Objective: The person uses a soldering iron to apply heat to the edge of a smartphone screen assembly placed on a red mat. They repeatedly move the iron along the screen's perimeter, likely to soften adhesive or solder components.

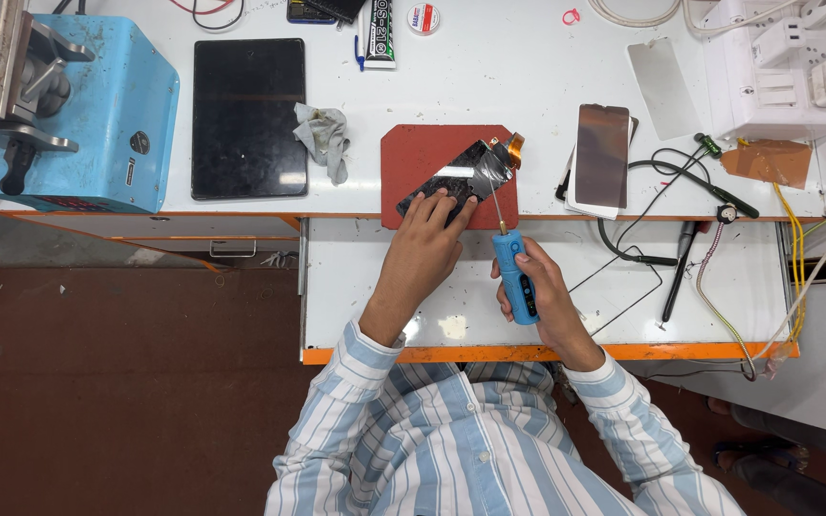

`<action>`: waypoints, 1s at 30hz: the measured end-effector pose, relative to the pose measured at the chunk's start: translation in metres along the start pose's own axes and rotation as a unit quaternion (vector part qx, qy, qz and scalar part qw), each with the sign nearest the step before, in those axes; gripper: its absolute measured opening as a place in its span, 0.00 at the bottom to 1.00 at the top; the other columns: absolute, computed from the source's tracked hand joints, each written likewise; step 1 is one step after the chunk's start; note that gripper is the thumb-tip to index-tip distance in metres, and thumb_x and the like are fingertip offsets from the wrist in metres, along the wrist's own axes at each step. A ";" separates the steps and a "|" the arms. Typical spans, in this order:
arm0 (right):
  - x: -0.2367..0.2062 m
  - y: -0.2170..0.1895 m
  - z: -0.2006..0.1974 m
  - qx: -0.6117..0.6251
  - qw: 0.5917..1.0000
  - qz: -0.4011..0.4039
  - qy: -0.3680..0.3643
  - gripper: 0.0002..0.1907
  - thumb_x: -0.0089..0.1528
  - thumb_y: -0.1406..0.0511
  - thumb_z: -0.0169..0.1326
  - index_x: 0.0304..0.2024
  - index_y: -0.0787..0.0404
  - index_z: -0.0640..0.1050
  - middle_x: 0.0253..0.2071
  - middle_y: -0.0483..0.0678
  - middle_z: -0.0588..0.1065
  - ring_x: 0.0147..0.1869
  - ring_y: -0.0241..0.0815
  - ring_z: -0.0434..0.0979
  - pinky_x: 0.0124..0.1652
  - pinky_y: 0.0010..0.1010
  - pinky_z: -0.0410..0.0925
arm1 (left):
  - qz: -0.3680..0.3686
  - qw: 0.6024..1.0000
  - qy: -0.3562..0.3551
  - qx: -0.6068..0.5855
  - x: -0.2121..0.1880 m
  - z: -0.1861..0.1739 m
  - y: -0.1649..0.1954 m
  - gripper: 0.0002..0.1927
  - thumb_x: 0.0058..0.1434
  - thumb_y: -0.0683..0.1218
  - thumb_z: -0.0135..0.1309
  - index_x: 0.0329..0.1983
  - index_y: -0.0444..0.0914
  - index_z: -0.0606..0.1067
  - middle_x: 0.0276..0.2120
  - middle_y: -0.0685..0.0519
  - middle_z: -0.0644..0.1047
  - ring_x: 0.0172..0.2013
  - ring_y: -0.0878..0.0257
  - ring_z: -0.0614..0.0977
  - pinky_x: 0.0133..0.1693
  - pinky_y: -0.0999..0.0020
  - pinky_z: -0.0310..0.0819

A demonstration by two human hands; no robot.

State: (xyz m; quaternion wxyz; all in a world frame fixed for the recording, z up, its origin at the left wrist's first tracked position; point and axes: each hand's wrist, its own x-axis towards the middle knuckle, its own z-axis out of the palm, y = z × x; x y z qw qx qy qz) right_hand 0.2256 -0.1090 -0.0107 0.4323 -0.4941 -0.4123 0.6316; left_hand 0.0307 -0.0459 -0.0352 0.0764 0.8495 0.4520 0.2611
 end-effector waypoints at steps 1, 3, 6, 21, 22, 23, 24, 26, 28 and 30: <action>-0.001 -0.001 0.001 0.005 1.000 0.000 -0.003 0.26 0.66 0.53 0.41 0.58 0.66 0.67 0.35 0.48 0.72 0.21 0.34 0.72 0.16 0.23 0.67 | 0.001 1.000 0.002 -0.002 0.000 -0.002 0.000 0.31 0.56 0.38 0.57 0.66 0.37 0.70 0.55 0.42 0.74 0.62 0.47 0.71 0.66 0.48 0.61; -0.002 -0.004 0.001 0.015 1.000 -0.001 -0.007 0.26 0.66 0.53 0.41 0.56 0.66 0.67 0.36 0.48 0.72 0.23 0.35 0.74 0.18 0.24 0.69 | -0.008 1.000 -0.004 -0.027 0.001 -0.008 0.000 0.31 0.56 0.37 0.57 0.66 0.38 0.71 0.56 0.42 0.74 0.63 0.48 0.71 0.67 0.49 0.61; -0.003 -0.003 0.002 0.007 1.000 0.006 -0.005 0.24 0.66 0.53 0.41 0.59 0.60 0.67 0.36 0.47 0.71 0.24 0.34 0.74 0.20 0.24 0.70 | -0.003 0.999 0.005 -0.040 -0.001 -0.019 -0.004 0.31 0.55 0.34 0.55 0.65 0.37 0.72 0.58 0.44 0.74 0.64 0.49 0.71 0.67 0.50 0.61; -0.018 -0.001 0.016 -0.055 0.992 0.007 -0.114 0.36 0.67 0.50 0.42 0.72 0.57 0.50 0.44 0.52 0.74 0.41 0.40 0.81 0.35 0.29 0.77 | -0.288 0.810 -0.059 -0.507 -0.029 -0.027 0.047 0.21 0.75 0.52 0.44 0.67 0.40 0.72 0.50 0.35 0.72 0.50 0.32 0.70 0.50 0.37 0.65; -0.022 -0.004 0.015 -0.109 0.984 -0.020 -0.142 0.37 0.68 0.52 0.44 0.72 0.60 0.49 0.50 0.54 0.72 0.47 0.42 0.79 0.42 0.32 0.75 | -0.376 0.745 -0.113 -0.539 -0.032 -0.025 0.056 0.22 0.76 0.52 0.43 0.68 0.39 0.72 0.45 0.29 0.71 0.43 0.22 0.68 0.43 0.30 0.62; -0.028 -0.007 0.014 -0.164 0.970 -0.046 -0.171 0.38 0.69 0.54 0.46 0.73 0.63 0.48 0.55 0.55 0.70 0.53 0.44 0.77 0.49 0.34 0.72 | -0.338 0.700 -0.069 -0.625 -0.035 -0.023 0.062 0.20 0.75 0.53 0.41 0.62 0.38 0.70 0.46 0.35 0.73 0.47 0.35 0.72 0.47 0.40 0.68; -0.032 -0.011 0.011 -0.218 0.952 -0.072 -0.200 0.38 0.70 0.56 0.48 0.74 0.65 0.46 0.61 0.56 0.68 0.60 0.46 0.75 0.56 0.37 0.69 | -0.294 0.647 -0.022 -0.703 -0.036 -0.021 0.066 0.19 0.74 0.55 0.39 0.56 0.37 0.69 0.48 0.41 0.75 0.50 0.48 0.77 0.51 0.51 0.74; -0.048 -0.023 -0.003 -0.337 0.934 -0.033 -0.115 0.25 0.66 0.61 0.50 0.65 0.60 0.67 0.57 0.51 0.76 0.54 0.43 0.80 0.55 0.35 0.71 | -0.270 0.570 0.025 -0.776 -0.037 -0.018 0.072 0.18 0.73 0.56 0.36 0.47 0.37 0.67 0.46 0.49 0.76 0.51 0.60 0.83 0.52 0.61 0.83; -0.064 -0.040 -0.023 -0.384 0.918 -0.099 0.034 0.15 0.64 0.65 0.54 0.53 0.61 0.78 0.52 0.50 0.79 0.53 0.43 0.81 0.54 0.34 0.71 | -0.311 0.538 0.029 -0.783 -0.039 -0.015 0.075 0.15 0.70 0.54 0.36 0.43 0.39 0.65 0.39 0.52 0.72 0.43 0.61 0.85 0.48 0.60 0.86; -0.080 -0.060 -0.050 -0.416 0.827 -0.277 0.257 0.12 0.64 0.69 0.57 0.49 0.64 0.75 0.45 0.50 0.75 0.50 0.46 0.77 0.54 0.35 0.69 | -0.306 0.555 0.031 -0.773 -0.041 -0.010 0.075 0.14 0.73 0.53 0.37 0.45 0.38 0.66 0.38 0.52 0.70 0.37 0.62 0.82 0.43 0.61 0.85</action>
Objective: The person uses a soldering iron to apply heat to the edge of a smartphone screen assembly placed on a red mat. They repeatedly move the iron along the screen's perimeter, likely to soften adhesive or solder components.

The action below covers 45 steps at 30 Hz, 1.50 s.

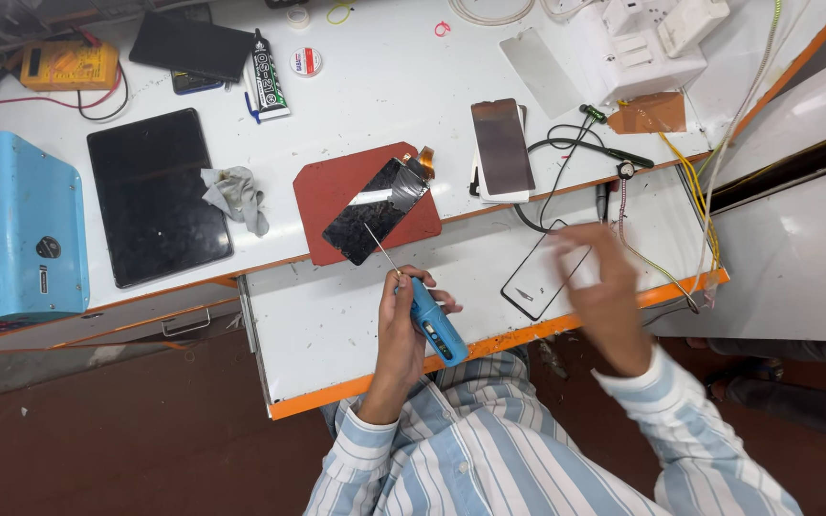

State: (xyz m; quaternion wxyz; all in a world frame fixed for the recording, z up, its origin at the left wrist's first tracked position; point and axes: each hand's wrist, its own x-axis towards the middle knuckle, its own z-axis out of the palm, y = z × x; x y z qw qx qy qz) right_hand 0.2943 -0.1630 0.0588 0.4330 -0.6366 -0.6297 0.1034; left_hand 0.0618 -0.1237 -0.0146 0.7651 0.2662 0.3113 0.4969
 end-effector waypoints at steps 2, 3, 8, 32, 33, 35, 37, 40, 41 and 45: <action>0.024 0.020 -0.028 -0.227 0.953 -0.034 0.196 0.21 0.66 0.69 0.67 0.57 0.67 0.72 0.50 0.59 0.71 0.56 0.57 0.70 0.56 0.45 0.69 | 0.011 1.000 -0.006 0.016 0.002 -0.004 -0.005 0.13 0.75 0.52 0.37 0.45 0.38 0.66 0.37 0.52 0.69 0.34 0.64 0.80 0.39 0.62 0.83; 0.032 0.031 -0.040 -0.317 0.918 -0.087 0.223 0.26 0.64 0.68 0.67 0.58 0.70 0.69 0.50 0.62 0.72 0.55 0.58 0.71 0.53 0.45 0.69 | 0.015 1.000 -0.011 0.022 0.002 -0.006 -0.008 0.13 0.76 0.52 0.38 0.45 0.38 0.65 0.37 0.52 0.69 0.33 0.64 0.79 0.39 0.64 0.82; 0.015 0.089 -0.068 -0.065 0.973 0.169 0.140 0.12 0.71 0.64 0.57 0.51 0.66 0.74 0.27 0.44 0.72 0.30 0.33 0.71 0.34 0.27 0.64 | 0.003 0.999 -0.003 0.037 0.004 -0.015 -0.015 0.10 0.74 0.50 0.38 0.45 0.39 0.66 0.36 0.53 0.68 0.31 0.66 0.77 0.36 0.67 0.80; -0.045 0.073 -0.057 -0.364 0.906 -0.008 0.215 0.29 0.61 0.65 0.59 0.58 0.76 0.66 0.50 0.68 0.66 0.54 0.60 0.63 0.49 0.48 0.63 | -0.003 0.995 -0.006 0.102 0.004 -0.018 -0.013 0.08 0.71 0.49 0.45 0.47 0.40 0.67 0.35 0.53 0.69 0.31 0.65 0.79 0.34 0.68 0.81; -0.041 0.072 -0.056 -0.365 0.910 -0.004 0.197 0.24 0.64 0.63 0.59 0.57 0.72 0.69 0.51 0.64 0.68 0.56 0.58 0.63 0.54 0.47 0.63 | -0.005 0.994 -0.005 0.106 0.004 -0.018 -0.013 0.08 0.71 0.48 0.45 0.47 0.40 0.67 0.34 0.53 0.69 0.30 0.65 0.79 0.34 0.68 0.81; -0.033 0.075 -0.045 -0.363 0.918 0.005 0.160 0.15 0.71 0.61 0.59 0.54 0.64 0.75 0.54 0.55 0.71 0.62 0.55 0.63 0.62 0.46 0.61 | -0.008 0.994 -0.002 0.113 0.005 -0.018 -0.013 0.08 0.71 0.48 0.45 0.47 0.40 0.67 0.34 0.53 0.69 0.30 0.65 0.79 0.34 0.68 0.81; -0.019 0.084 -0.033 -0.428 0.895 0.029 0.122 0.17 0.68 0.56 0.62 0.50 0.63 0.79 0.50 0.53 0.73 0.57 0.55 0.67 0.57 0.48 0.64 | -0.015 0.993 -0.002 0.121 0.003 -0.019 -0.013 0.08 0.70 0.48 0.45 0.48 0.40 0.67 0.34 0.54 0.69 0.31 0.66 0.79 0.33 0.68 0.81; 0.009 0.100 -0.020 -0.353 0.916 0.185 0.051 0.21 0.68 0.52 0.60 0.48 0.64 0.79 0.44 0.54 0.75 0.50 0.57 0.74 0.49 0.49 0.68 | -0.004 0.993 -0.009 0.119 0.003 -0.020 -0.013 0.08 0.71 0.49 0.45 0.48 0.40 0.67 0.34 0.54 0.69 0.31 0.66 0.80 0.34 0.68 0.81; 0.016 0.101 -0.020 -0.295 0.921 0.254 0.023 0.22 0.68 0.52 0.59 0.48 0.64 0.78 0.43 0.55 0.76 0.47 0.57 0.76 0.46 0.49 0.70 | -0.007 0.993 -0.007 0.121 0.003 -0.020 -0.013 0.08 0.71 0.49 0.45 0.48 0.40 0.67 0.34 0.53 0.69 0.31 0.65 0.80 0.34 0.68 0.81; 0.027 0.103 -0.021 -0.381 0.916 0.108 0.066 0.17 0.63 0.57 0.64 0.39 0.65 0.78 0.39 0.56 0.77 0.42 0.58 0.78 0.39 0.45 0.72 | -0.015 0.991 0.010 0.132 0.006 -0.021 -0.012 0.08 0.70 0.49 0.45 0.47 0.40 0.68 0.34 0.53 0.70 0.30 0.65 0.80 0.33 0.69 0.81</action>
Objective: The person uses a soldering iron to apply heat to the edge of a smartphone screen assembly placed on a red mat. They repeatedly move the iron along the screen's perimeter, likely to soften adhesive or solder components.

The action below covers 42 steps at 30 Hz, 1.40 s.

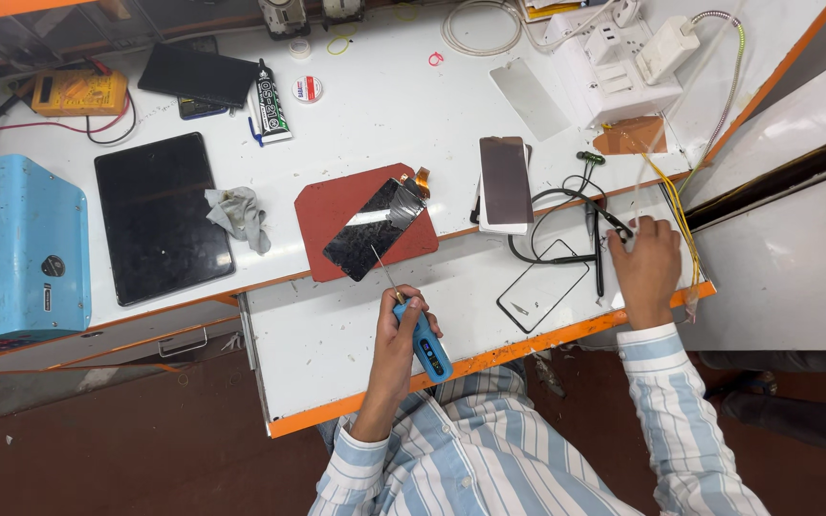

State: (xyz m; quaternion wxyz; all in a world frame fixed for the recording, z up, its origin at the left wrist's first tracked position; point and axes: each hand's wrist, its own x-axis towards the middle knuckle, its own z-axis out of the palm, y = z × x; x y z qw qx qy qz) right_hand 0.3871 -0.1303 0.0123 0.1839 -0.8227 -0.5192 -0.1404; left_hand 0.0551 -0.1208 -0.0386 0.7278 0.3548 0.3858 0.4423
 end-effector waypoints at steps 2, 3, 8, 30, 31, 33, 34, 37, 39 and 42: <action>0.007 0.002 -0.006 0.044 0.998 0.029 -0.029 0.17 0.62 0.59 0.66 0.38 0.67 0.78 0.37 0.57 0.78 0.38 0.55 0.79 0.37 0.43 0.72 | 0.002 1.000 0.004 -0.002 0.000 0.000 0.000 0.08 0.70 0.48 0.45 0.47 0.40 0.68 0.33 0.54 0.70 0.30 0.65 0.80 0.32 0.69 0.82; 0.010 0.003 -0.009 0.148 0.978 0.115 -0.092 0.17 0.61 0.60 0.66 0.39 0.67 0.77 0.36 0.56 0.78 0.36 0.51 0.80 0.35 0.38 0.72 | 0.006 1.000 0.002 -0.007 0.000 0.000 0.000 0.08 0.70 0.48 0.45 0.47 0.40 0.68 0.34 0.54 0.70 0.30 0.65 0.80 0.32 0.69 0.82; 0.020 0.009 -0.015 0.423 0.835 0.290 -0.201 0.18 0.60 0.65 0.64 0.45 0.68 0.72 0.33 0.53 0.78 0.29 0.40 0.78 0.28 0.25 0.71 | 0.007 1.000 0.000 0.004 -0.001 -0.001 -0.001 0.08 0.70 0.49 0.45 0.47 0.40 0.68 0.33 0.54 0.70 0.30 0.66 0.80 0.32 0.69 0.82; 0.023 -0.026 -0.015 0.240 0.963 0.122 -0.030 0.17 0.58 0.62 0.65 0.42 0.69 0.80 0.24 0.51 0.76 0.27 0.38 0.75 0.30 0.28 0.68 | 0.007 1.000 -0.003 0.018 0.000 0.003 0.000 0.08 0.70 0.49 0.45 0.48 0.40 0.68 0.33 0.53 0.70 0.30 0.66 0.80 0.32 0.69 0.82; 0.021 -0.028 -0.014 0.221 0.965 0.134 -0.042 0.16 0.58 0.62 0.64 0.42 0.70 0.80 0.24 0.52 0.76 0.26 0.39 0.75 0.30 0.30 0.68 | 0.009 1.000 -0.004 0.019 -0.001 0.003 0.000 0.08 0.70 0.48 0.45 0.48 0.40 0.68 0.33 0.54 0.70 0.30 0.66 0.80 0.33 0.69 0.81; 0.019 -0.030 -0.013 0.201 0.967 0.145 -0.060 0.16 0.59 0.62 0.63 0.42 0.70 0.80 0.24 0.54 0.75 0.25 0.41 0.75 0.30 0.31 0.68 | 0.005 1.000 -0.003 0.016 -0.001 0.003 0.000 0.08 0.70 0.48 0.45 0.48 0.40 0.68 0.33 0.54 0.70 0.30 0.66 0.80 0.33 0.69 0.81; 0.018 -0.031 -0.013 0.200 0.967 0.144 -0.067 0.16 0.59 0.62 0.63 0.41 0.70 0.81 0.24 0.54 0.76 0.25 0.42 0.76 0.31 0.32 0.68 | 0.004 1.000 -0.002 0.015 -0.001 0.003 0.000 0.08 0.70 0.48 0.45 0.48 0.40 0.68 0.33 0.54 0.70 0.30 0.66 0.80 0.33 0.69 0.81; 0.018 -0.030 -0.011 0.249 0.957 0.135 -0.067 0.15 0.59 0.61 0.60 0.41 0.67 0.81 0.24 0.51 0.76 0.27 0.38 0.77 0.32 0.28 0.68 | 0.004 1.000 0.000 0.026 0.001 0.004 0.000 0.08 0.70 0.48 0.45 0.47 0.40 0.68 0.32 0.54 0.70 0.29 0.65 0.80 0.33 0.69 0.82; 0.019 -0.030 -0.008 0.260 0.953 0.140 -0.075 0.14 0.59 0.61 0.59 0.41 0.66 0.81 0.22 0.50 0.74 0.26 0.37 0.74 0.31 0.27 0.66 | 0.005 1.000 -0.002 0.027 0.001 0.005 0.001 0.08 0.70 0.49 0.45 0.47 0.40 0.68 0.32 0.54 0.69 0.29 0.65 0.80 0.33 0.68 0.82; 0.019 -0.029 -0.005 0.235 0.955 0.148 -0.098 0.14 0.59 0.61 0.61 0.40 0.65 0.81 0.21 0.50 0.71 0.25 0.39 0.67 0.28 0.29 0.61 | 0.012 1.000 -0.011 0.020 0.000 0.007 0.003 0.08 0.71 0.49 0.45 0.47 0.40 0.67 0.32 0.54 0.69 0.30 0.65 0.80 0.35 0.68 0.81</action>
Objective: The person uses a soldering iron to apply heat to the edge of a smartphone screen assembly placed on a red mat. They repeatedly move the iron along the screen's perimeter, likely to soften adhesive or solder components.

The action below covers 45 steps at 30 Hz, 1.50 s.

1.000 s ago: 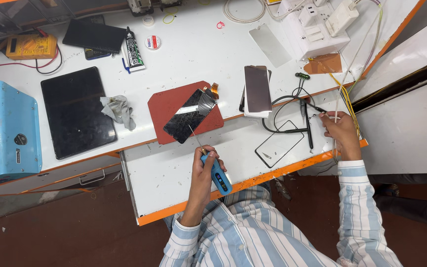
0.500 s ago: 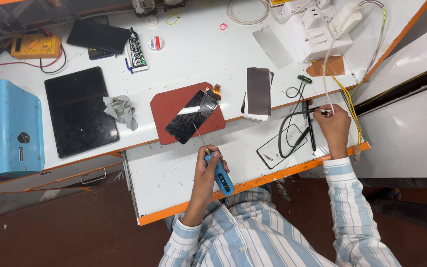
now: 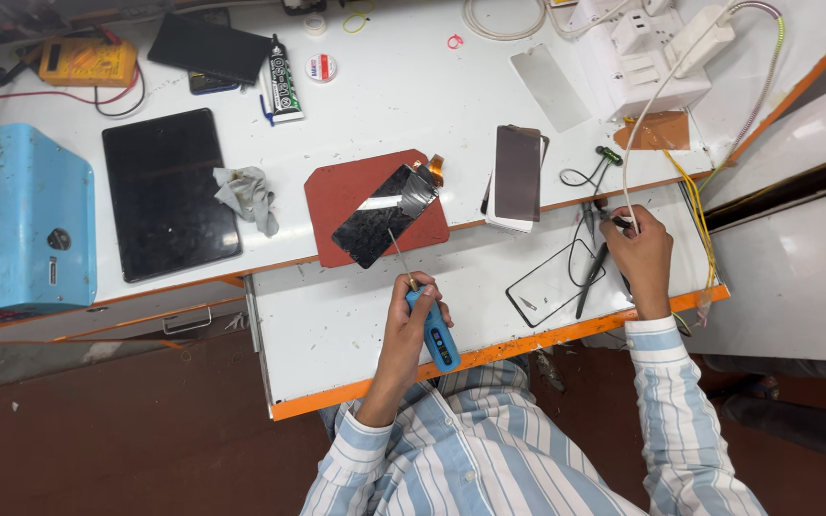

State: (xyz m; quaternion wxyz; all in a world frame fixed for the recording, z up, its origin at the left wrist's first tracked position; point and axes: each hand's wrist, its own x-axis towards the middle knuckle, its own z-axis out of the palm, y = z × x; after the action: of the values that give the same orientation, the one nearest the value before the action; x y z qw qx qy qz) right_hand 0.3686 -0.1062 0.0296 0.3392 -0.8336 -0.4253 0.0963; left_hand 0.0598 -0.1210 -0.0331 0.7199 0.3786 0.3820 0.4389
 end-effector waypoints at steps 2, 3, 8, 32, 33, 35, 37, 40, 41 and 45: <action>-0.001 0.002 0.002 0.005 1.000 -0.015 -0.012 0.15 0.60 0.59 0.62 0.38 0.66 0.80 0.23 0.49 0.72 0.28 0.39 0.67 0.29 0.28 0.61 | 0.000 1.000 -0.004 -0.009 0.001 0.002 0.002 0.08 0.71 0.49 0.45 0.47 0.40 0.67 0.32 0.55 0.69 0.30 0.65 0.80 0.35 0.68 0.80; -0.002 0.003 0.003 0.035 0.999 -0.020 -0.025 0.14 0.62 0.60 0.59 0.40 0.66 0.80 0.26 0.50 0.72 0.30 0.39 0.68 0.31 0.28 0.62 | -0.004 1.000 -0.004 -0.014 0.002 0.002 0.004 0.08 0.71 0.49 0.46 0.47 0.40 0.67 0.32 0.55 0.69 0.30 0.65 0.80 0.35 0.68 0.79; -0.006 0.018 0.008 0.098 0.991 -0.046 -0.081 0.11 0.68 0.63 0.51 0.44 0.65 0.78 0.35 0.50 0.75 0.38 0.40 0.73 0.40 0.28 0.65 | -0.001 1.000 -0.011 -0.009 0.003 0.005 0.010 0.09 0.70 0.49 0.46 0.48 0.40 0.68 0.32 0.55 0.70 0.30 0.65 0.80 0.35 0.69 0.79; -0.032 0.004 -0.003 -0.071 0.983 -0.135 0.107 0.16 0.73 0.66 0.51 0.61 0.66 0.72 0.40 0.56 0.75 0.40 0.49 0.74 0.41 0.39 0.68 | -0.044 0.985 -0.065 0.151 0.049 0.057 -0.006 0.23 0.58 0.51 0.61 0.54 0.38 0.72 0.24 0.61 0.76 0.17 0.74 0.73 0.17 0.78 0.65; -0.038 0.002 -0.007 -0.141 0.937 -0.231 0.221 0.17 0.70 0.67 0.55 0.59 0.69 0.70 0.45 0.60 0.74 0.46 0.54 0.74 0.45 0.41 0.69 | -0.041 0.986 -0.073 0.144 0.049 0.058 -0.006 0.23 0.59 0.51 0.61 0.54 0.37 0.73 0.25 0.60 0.76 0.17 0.74 0.73 0.18 0.78 0.65; -0.045 -0.008 -0.005 -0.098 0.915 -0.325 0.219 0.21 0.66 0.67 0.59 0.58 0.71 0.70 0.50 0.63 0.74 0.53 0.58 0.74 0.51 0.44 0.70 | -0.037 0.987 -0.078 0.135 0.052 0.058 -0.006 0.21 0.61 0.51 0.61 0.53 0.36 0.75 0.26 0.58 0.78 0.18 0.74 0.72 0.19 0.78 0.65; -0.061 -0.016 0.003 0.035 0.960 -0.276 -0.009 0.20 0.63 0.65 0.61 0.55 0.68 0.74 0.48 0.57 0.76 0.51 0.52 0.78 0.50 0.42 0.71 | -0.046 0.986 -0.078 0.137 0.052 0.057 -0.008 0.18 0.63 0.51 0.59 0.51 0.37 0.75 0.26 0.55 0.80 0.17 0.74 0.72 0.19 0.79 0.65; -0.071 -0.028 0.024 0.055 0.962 -0.203 -0.175 0.17 0.61 0.63 0.62 0.51 0.63 0.78 0.43 0.52 0.80 0.44 0.44 0.82 0.43 0.34 0.74 | -0.037 0.991 -0.089 0.097 0.053 0.054 -0.013 0.16 0.65 0.51 0.58 0.50 0.36 0.77 0.30 0.54 0.81 0.21 0.75 0.74 0.21 0.79 0.67; -0.071 -0.031 0.030 0.051 0.960 -0.187 -0.202 0.17 0.60 0.63 0.62 0.50 0.62 0.78 0.43 0.50 0.80 0.43 0.42 0.83 0.42 0.32 0.75 | -0.040 0.991 -0.089 0.092 0.054 0.053 -0.015 0.16 0.65 0.51 0.58 0.49 0.36 0.77 0.30 0.55 0.81 0.21 0.75 0.74 0.22 0.79 0.67; -0.069 -0.027 0.033 0.025 0.961 -0.167 -0.220 0.17 0.59 0.63 0.62 0.49 0.62 0.79 0.43 0.51 0.81 0.35 0.42 0.82 0.35 0.30 0.74 | -0.048 0.993 -0.092 0.061 0.057 0.052 -0.021 0.15 0.66 0.49 0.57 0.48 0.34 0.77 0.30 0.55 0.82 0.20 0.75 0.74 0.21 0.79 0.66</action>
State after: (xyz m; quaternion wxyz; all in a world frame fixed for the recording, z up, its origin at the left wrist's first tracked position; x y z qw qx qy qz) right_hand 0.2931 -0.1323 0.0133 0.2693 -0.7001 -0.6199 0.2304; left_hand 0.1310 -0.0860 -0.0422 0.7480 0.4413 0.3579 0.3430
